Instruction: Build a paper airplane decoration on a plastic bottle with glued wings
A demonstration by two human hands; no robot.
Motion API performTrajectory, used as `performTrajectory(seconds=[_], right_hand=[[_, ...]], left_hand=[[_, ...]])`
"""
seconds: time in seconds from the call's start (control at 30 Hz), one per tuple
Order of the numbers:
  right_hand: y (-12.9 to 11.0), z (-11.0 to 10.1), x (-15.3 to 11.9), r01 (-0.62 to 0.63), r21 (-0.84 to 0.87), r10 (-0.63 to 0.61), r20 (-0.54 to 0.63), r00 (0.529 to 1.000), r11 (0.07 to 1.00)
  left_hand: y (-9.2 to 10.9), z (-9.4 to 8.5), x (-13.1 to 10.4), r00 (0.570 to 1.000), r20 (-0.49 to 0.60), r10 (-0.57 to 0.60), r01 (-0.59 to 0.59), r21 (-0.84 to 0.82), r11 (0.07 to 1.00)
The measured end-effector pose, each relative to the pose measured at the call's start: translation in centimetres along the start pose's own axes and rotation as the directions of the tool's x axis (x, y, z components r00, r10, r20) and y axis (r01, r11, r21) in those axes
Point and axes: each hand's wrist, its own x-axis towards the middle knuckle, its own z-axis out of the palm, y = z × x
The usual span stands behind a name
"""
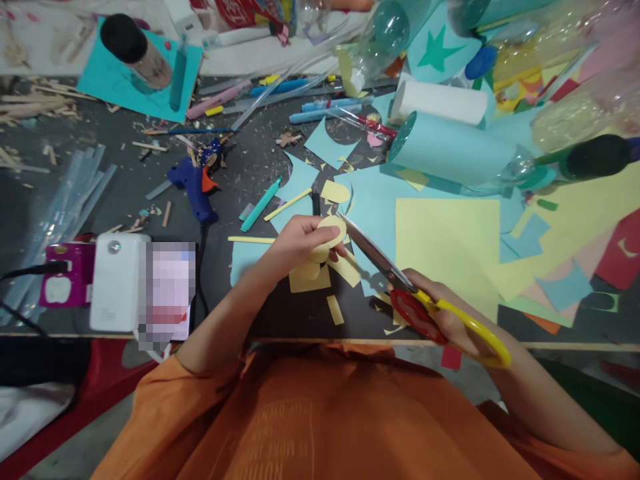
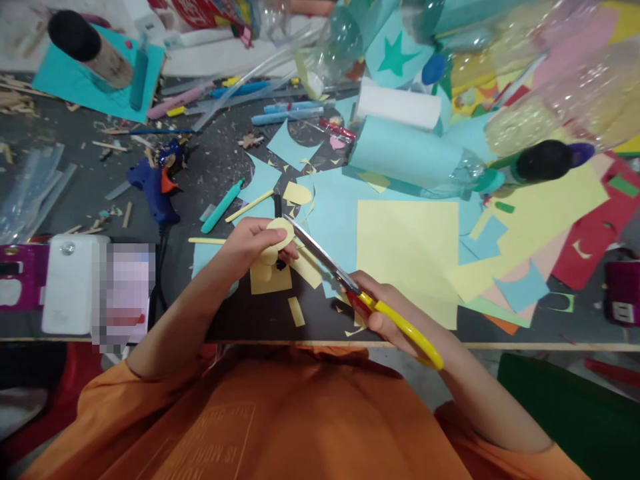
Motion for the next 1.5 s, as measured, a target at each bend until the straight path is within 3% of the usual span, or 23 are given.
performTrajectory(seconds=[0.33,0.6,0.73,0.8,0.93,1.03,1.1,1.23,1.4,1.5], right_hand=[[0.6,-0.7,-0.7,-0.088,0.022,0.087,0.009,0.996,0.996],[-0.2,0.0,-0.5,-0.015,-0.007,0.014,-0.061,0.998,1.0],[-0.2,-0.1,-0.3,0.068,-0.127,-0.078,-0.078,0.994,0.99],[-0.2,-0.4,-0.3,0.084,-0.233,-0.125,-0.168,0.978,0.969],[-1.5,-1.5,-0.5,-0.056,-0.486,-0.197,-0.454,0.869,0.872],[-2.8,-2.6,-0.2,-0.254,-0.645,-0.199,-0.543,0.816,0.721],[-2.9,-3.2,0.2,-0.275,-0.72,-0.237,-0.522,0.819,0.638],[-1.4,-4.1,0.8,-0.256,-0.764,-0.271,-0.488,0.83,0.592],[0.3,-5.8,0.7,-0.336,-0.81,-0.337,-0.524,0.782,0.481],[0.3,-6.9,0.5,-0.293,-0.861,-0.439,-0.472,0.764,0.416]], left_hand=[[0.0,0.1,-0.1,0.998,0.041,-0.046,0.046,0.012,0.999],[-0.4,0.1,0.0,0.998,0.057,0.007,-0.007,0.003,1.0],[-0.5,0.0,0.0,0.998,0.056,0.024,-0.025,0.013,1.0],[-0.7,-0.1,0.1,0.999,0.035,0.007,-0.006,-0.035,0.999],[-0.7,-0.2,0.5,0.998,-0.067,0.02,-0.034,-0.229,0.973],[0.2,-0.3,0.6,0.98,-0.201,0.001,-0.081,-0.39,0.917],[1.2,-0.3,0.4,0.954,-0.29,-0.077,-0.08,-0.494,0.866],[2.9,-0.1,-0.2,0.912,-0.369,-0.18,-0.092,-0.612,0.786],[3.0,0.1,0.2,0.927,-0.344,-0.147,-0.098,-0.602,0.792],[2.3,-0.1,1.1,0.944,-0.31,-0.11,-0.083,-0.548,0.832]])
